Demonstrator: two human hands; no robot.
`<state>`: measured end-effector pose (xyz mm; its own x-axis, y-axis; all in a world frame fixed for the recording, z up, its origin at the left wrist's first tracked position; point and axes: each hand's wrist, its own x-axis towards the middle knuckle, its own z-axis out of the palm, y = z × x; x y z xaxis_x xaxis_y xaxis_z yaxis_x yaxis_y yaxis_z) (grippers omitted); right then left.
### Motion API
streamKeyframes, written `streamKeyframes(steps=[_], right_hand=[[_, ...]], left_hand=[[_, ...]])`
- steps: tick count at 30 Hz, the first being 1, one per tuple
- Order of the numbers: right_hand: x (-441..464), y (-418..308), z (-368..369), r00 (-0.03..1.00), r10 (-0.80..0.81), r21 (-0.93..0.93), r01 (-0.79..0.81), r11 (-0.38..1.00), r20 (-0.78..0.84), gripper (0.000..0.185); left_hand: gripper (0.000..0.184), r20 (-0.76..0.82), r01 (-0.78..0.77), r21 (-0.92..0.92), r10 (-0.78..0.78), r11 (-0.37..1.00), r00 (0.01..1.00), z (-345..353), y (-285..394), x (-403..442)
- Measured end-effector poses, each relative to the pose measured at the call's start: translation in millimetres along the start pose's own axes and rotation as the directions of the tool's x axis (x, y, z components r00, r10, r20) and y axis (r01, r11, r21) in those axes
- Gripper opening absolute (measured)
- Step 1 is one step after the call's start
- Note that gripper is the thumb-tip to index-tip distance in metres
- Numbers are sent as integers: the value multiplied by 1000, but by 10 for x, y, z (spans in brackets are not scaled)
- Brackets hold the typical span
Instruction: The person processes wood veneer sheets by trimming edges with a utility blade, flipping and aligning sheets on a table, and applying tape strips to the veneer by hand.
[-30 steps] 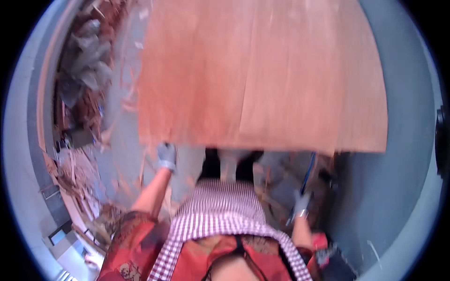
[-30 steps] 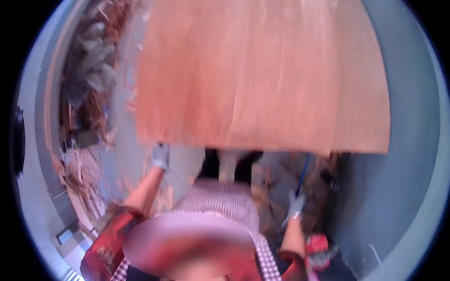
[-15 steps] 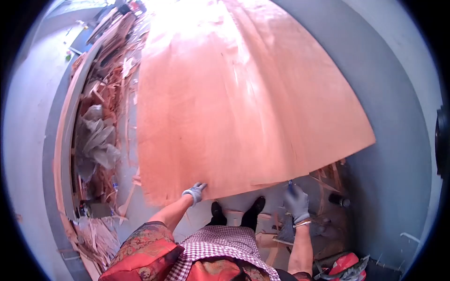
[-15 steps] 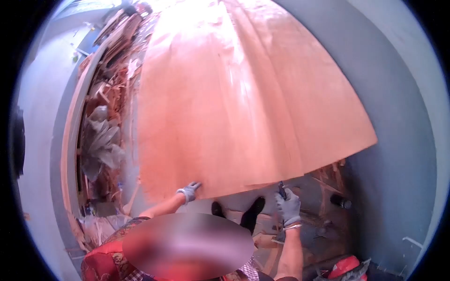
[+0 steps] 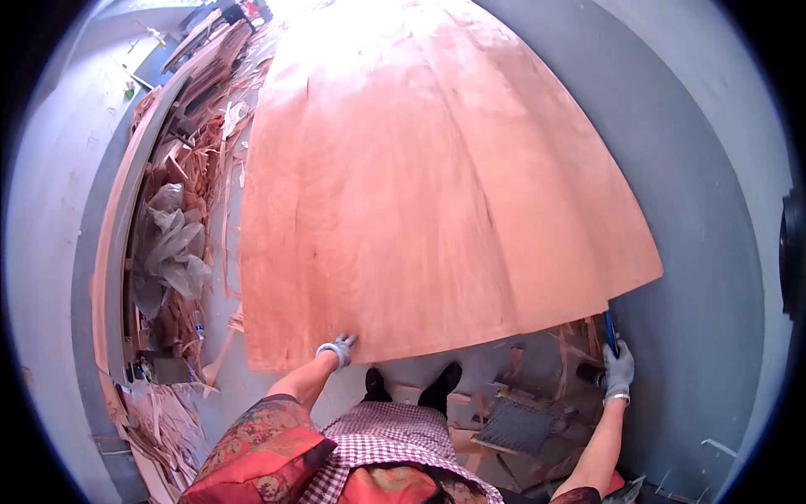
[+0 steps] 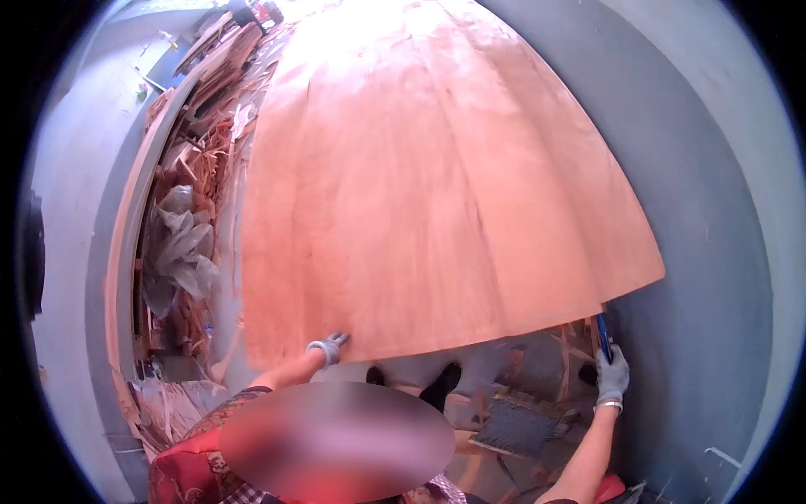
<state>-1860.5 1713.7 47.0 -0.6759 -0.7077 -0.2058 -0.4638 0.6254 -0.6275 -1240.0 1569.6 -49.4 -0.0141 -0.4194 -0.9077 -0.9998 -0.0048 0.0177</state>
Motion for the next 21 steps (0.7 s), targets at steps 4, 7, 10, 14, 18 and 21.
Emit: streamKeyframes(steps=[4, 7, 10, 14, 18, 21], right_hand=[[-492, 728, 362, 995, -27, -281, 54, 958, 97, 34], [-1341, 1024, 1013, 952, 126, -46, -118, 992, 277, 36], [-1249, 542, 307, 943, -91, -77, 121, 990, 320, 30], [-769, -13, -1497, 986, -21, -155, -5, 988, -164, 33], [-520, 233, -2073, 983, 55, -141, -80, 987, -175, 38], [-765, -180, -1721, 997, 41, -69, -46, 997, -72, 36]], left_hand=[[76, -41, -30, -5, 30, 1000, 999, 112, -85, 121], [76, -43, 21, -43, -23, 999, 999, 88, -9, 42], [72, -87, -7, 29, 10, 1000, 996, 107, -63, 30], [56, -264, -69, 66, 85, 995, 961, 29, 30, -362], [48, -368, -145, -81, 105, 986, 924, 252, -39, -518], [44, -218, -171, -141, 138, 975, 966, 473, -176, -634]])
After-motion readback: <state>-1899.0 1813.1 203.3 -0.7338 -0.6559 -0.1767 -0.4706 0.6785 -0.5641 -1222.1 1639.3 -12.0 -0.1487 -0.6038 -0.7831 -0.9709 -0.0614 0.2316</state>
